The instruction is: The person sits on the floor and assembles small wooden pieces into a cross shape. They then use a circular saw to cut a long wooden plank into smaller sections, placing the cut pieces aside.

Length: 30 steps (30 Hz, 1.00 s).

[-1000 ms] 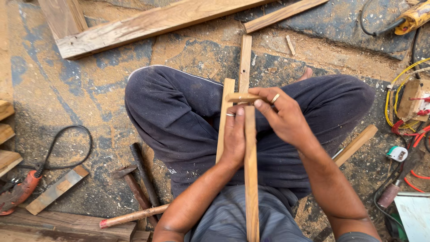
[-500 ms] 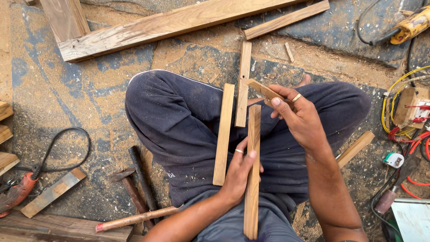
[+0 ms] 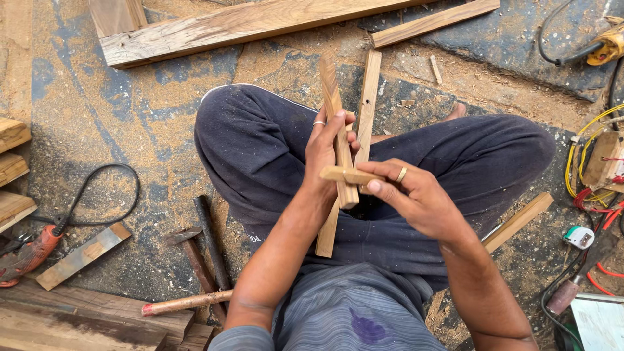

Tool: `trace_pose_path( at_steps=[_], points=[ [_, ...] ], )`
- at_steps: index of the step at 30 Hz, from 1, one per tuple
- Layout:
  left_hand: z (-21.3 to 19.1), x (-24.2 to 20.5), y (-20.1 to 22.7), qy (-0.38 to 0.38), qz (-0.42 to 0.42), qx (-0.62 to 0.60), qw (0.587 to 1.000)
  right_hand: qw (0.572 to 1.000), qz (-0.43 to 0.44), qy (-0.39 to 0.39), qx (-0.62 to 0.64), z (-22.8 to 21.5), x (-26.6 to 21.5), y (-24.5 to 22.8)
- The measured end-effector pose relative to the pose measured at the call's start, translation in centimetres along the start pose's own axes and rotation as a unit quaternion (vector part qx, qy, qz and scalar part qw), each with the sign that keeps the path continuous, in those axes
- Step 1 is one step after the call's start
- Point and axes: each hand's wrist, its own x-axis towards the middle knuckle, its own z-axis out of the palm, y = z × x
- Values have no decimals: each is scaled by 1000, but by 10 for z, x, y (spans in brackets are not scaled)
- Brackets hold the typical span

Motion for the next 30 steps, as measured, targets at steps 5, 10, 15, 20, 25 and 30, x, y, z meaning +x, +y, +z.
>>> trace_pose_path(
  at_steps=[5, 10, 15, 20, 25, 30],
  points=[
    [3, 9, 0, 33, -8, -18, 999, 1000, 9, -2, -1, 4, -4, -9],
    [3, 13, -3, 39, -4, -16, 999, 1000, 16, 7, -19, 3, -3, -13],
    [-3, 17, -8, 27, -4, -23, 999, 1000, 20, 15, -15, 2, -9, -10],
    [1, 21, -7, 12, 1, -33, 999, 1000, 18, 10, 3, 0, -5, -12],
    [4, 19, -7, 21, 4, -25, 999, 1000, 16, 16, -1, 2, -7, -13],
    [4, 15, -6, 16, -3, -17, 1000, 998, 8, 36, -42, 8, -11, -15]
  ],
)
